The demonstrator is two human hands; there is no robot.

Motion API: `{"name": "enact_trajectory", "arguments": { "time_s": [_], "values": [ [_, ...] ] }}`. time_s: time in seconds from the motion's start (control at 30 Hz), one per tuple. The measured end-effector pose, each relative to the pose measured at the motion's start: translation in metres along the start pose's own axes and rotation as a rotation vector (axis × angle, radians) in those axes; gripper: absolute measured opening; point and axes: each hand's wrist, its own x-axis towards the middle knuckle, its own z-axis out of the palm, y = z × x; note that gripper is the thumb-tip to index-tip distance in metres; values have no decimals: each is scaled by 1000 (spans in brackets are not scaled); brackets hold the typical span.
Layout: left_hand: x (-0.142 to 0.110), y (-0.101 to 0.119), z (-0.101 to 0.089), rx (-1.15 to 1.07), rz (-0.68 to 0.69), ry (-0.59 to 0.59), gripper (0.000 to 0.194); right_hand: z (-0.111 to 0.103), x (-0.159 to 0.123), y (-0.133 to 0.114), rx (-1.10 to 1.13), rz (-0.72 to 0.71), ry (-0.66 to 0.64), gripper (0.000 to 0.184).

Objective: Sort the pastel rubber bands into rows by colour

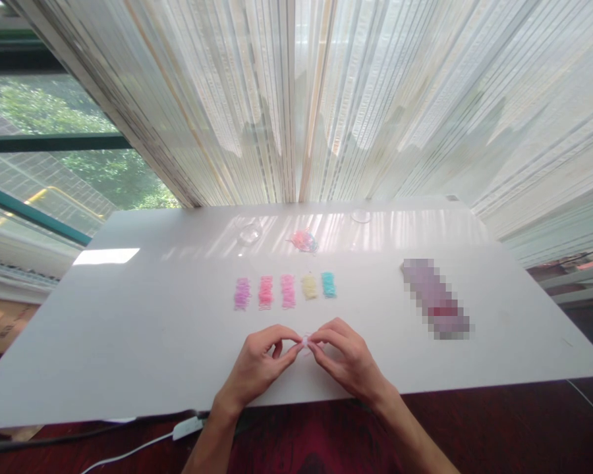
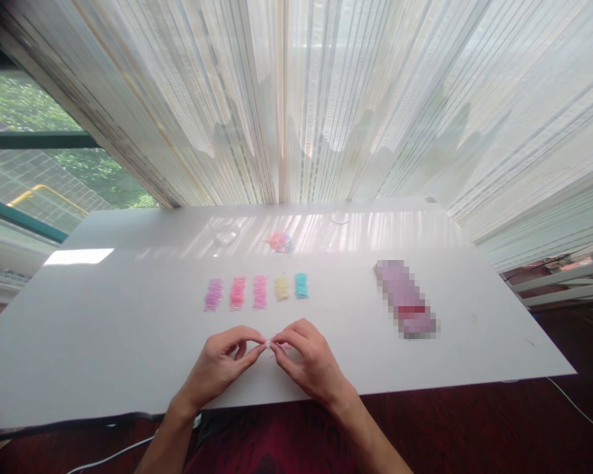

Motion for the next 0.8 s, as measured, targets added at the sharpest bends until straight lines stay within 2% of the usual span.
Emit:
{"name": "enact_trajectory", "arguments": {
  "time_s": [0.13,0.5,0.8],
  "values": [
    [0,2,1,-29,-7,24,10,1,0,0,8,-3,13,9],
    [1,8,-3,-22,82,31,7,2,5,-3,24,-32,6,6],
    [-1,5,-5,-8,74,26,9,5,6,-3,24,-36,2,7]
  ]
}}
